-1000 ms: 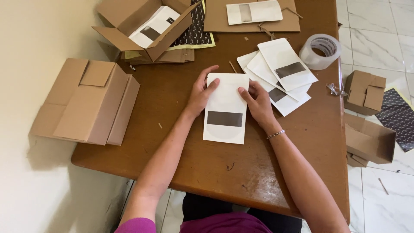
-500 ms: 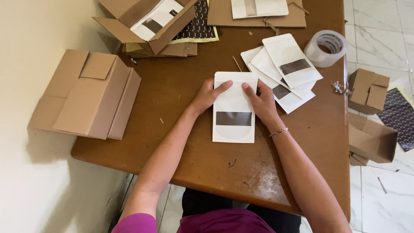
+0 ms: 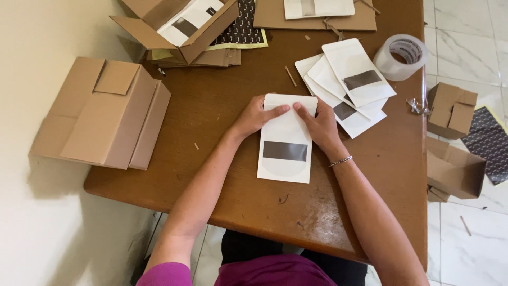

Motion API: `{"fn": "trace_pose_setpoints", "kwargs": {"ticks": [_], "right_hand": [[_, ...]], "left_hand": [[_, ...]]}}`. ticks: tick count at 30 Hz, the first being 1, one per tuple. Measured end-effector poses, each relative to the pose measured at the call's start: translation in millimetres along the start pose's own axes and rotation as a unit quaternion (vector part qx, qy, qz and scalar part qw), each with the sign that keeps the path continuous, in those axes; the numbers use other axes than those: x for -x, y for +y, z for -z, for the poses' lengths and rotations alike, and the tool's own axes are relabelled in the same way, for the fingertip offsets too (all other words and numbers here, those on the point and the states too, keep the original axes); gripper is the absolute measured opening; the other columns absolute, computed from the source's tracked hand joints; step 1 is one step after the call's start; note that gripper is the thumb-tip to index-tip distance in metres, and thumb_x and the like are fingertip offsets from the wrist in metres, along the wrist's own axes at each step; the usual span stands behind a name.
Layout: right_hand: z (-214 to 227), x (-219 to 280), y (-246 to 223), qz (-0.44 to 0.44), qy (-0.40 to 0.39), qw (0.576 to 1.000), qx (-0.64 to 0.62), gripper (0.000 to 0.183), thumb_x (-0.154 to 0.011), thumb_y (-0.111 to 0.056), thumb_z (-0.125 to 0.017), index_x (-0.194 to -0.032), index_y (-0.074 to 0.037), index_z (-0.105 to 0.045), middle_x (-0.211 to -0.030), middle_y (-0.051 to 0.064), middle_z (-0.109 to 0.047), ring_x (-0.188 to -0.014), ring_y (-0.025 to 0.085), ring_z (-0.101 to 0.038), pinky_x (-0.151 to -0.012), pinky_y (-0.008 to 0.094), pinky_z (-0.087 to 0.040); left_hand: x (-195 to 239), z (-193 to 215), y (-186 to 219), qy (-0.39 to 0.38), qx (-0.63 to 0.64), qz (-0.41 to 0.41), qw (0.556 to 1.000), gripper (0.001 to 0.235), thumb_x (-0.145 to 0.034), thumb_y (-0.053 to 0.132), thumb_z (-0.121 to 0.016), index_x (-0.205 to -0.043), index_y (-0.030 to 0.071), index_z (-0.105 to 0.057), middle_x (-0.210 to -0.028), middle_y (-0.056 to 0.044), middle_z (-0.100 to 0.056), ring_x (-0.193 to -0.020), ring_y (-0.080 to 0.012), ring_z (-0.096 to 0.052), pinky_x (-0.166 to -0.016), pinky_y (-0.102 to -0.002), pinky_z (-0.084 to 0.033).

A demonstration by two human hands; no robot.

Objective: The person seals white pouches by pressing down on the adhesive strip. They then pick up a small black sticker from a sheet and apply it to the top of the sealed pouch. The person repeats this process with another pouch.

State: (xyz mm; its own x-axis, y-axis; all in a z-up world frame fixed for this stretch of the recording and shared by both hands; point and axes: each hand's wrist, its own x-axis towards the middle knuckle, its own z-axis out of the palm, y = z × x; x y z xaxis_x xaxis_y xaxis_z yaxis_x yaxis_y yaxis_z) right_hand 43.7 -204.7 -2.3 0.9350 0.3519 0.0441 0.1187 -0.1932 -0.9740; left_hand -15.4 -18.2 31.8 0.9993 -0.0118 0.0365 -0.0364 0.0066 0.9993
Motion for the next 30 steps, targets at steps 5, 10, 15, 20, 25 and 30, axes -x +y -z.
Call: {"fn": "trace_pose_setpoints", "kwargs": {"ticks": [5, 10, 15, 20, 25, 30], "right_hand": [[-1, -4, 11, -0.032, 0.003, 0.996, 0.083, 0.044, -0.101, -0.049, -0.070, -0.092, -0.007, -0.062, -0.069, 0.009, -0.062, -0.063, 0.020, -0.060, -0.062, 0.033, -0.052], [0, -8, 31, -0.007, 0.006, 0.996, 0.091, 0.043, -0.110, -0.044, -0.052, -0.098, -0.003, -0.057, -0.078, 0.020, -0.062, -0.079, 0.032, -0.062, -0.076, 0.045, -0.051], [-5, -3, 16, 0.005, 0.012, 0.996, 0.090, 0.046, -0.112, -0.046, -0.043, -0.098, -0.003, -0.053, -0.085, 0.022, -0.061, -0.088, 0.034, -0.061, -0.084, 0.049, -0.050], [-6, 1, -1, 0.018, 0.012, 0.989, 0.146, 0.057, -0.096, -0.055, -0.072, -0.112, -0.002, -0.062, -0.085, 0.018, -0.065, -0.086, 0.030, -0.065, -0.079, 0.042, -0.051], [-6, -3, 12, 0.031, 0.009, 0.990, 0.136, 0.053, -0.099, -0.049, -0.070, -0.103, 0.004, -0.062, -0.073, 0.018, -0.061, -0.073, 0.029, -0.061, -0.071, 0.043, -0.050], [-2, -8, 45, 0.056, 0.005, 0.992, 0.111, 0.042, -0.107, -0.036, -0.056, -0.104, 0.005, -0.058, -0.073, 0.018, -0.059, -0.073, 0.035, -0.061, -0.072, 0.045, -0.049]], "left_hand": [[-7, 3, -16, -0.001, -0.020, 0.009, 1.000, 0.026, -0.086, 0.035, -0.081, -0.084, 0.015, -0.065, -0.073, 0.002, -0.069, -0.066, -0.0050, -0.062, -0.061, -0.020, -0.050], [-10, 6, -20, 0.000, -0.022, 0.008, 1.000, 0.024, -0.090, 0.034, -0.077, -0.086, 0.015, -0.063, -0.075, 0.005, -0.065, -0.068, -0.0050, -0.059, -0.063, -0.022, -0.049], [-10, 8, -22, 0.004, -0.043, -0.008, 0.999, 0.025, -0.093, 0.036, -0.075, -0.094, 0.014, -0.063, -0.079, 0.003, -0.065, -0.073, -0.0058, -0.061, -0.066, -0.023, -0.049], [-13, 8, -28, -0.001, -0.028, -0.011, 1.000, 0.030, -0.086, 0.035, -0.082, -0.096, 0.014, -0.064, -0.081, 0.002, -0.068, -0.076, -0.0065, -0.063, -0.068, -0.023, -0.051], [-7, 5, -16, -0.009, -0.029, 0.001, 1.000, 0.028, -0.088, 0.036, -0.081, -0.097, 0.014, -0.065, -0.081, 0.001, -0.068, -0.075, -0.0075, -0.064, -0.068, -0.023, -0.052], [-7, 1, -13, -0.008, -0.030, -0.007, 1.000, 0.027, -0.089, 0.037, -0.080, -0.091, 0.015, -0.064, -0.075, 0.003, -0.066, -0.070, -0.0053, -0.061, -0.064, -0.021, -0.049]]}}
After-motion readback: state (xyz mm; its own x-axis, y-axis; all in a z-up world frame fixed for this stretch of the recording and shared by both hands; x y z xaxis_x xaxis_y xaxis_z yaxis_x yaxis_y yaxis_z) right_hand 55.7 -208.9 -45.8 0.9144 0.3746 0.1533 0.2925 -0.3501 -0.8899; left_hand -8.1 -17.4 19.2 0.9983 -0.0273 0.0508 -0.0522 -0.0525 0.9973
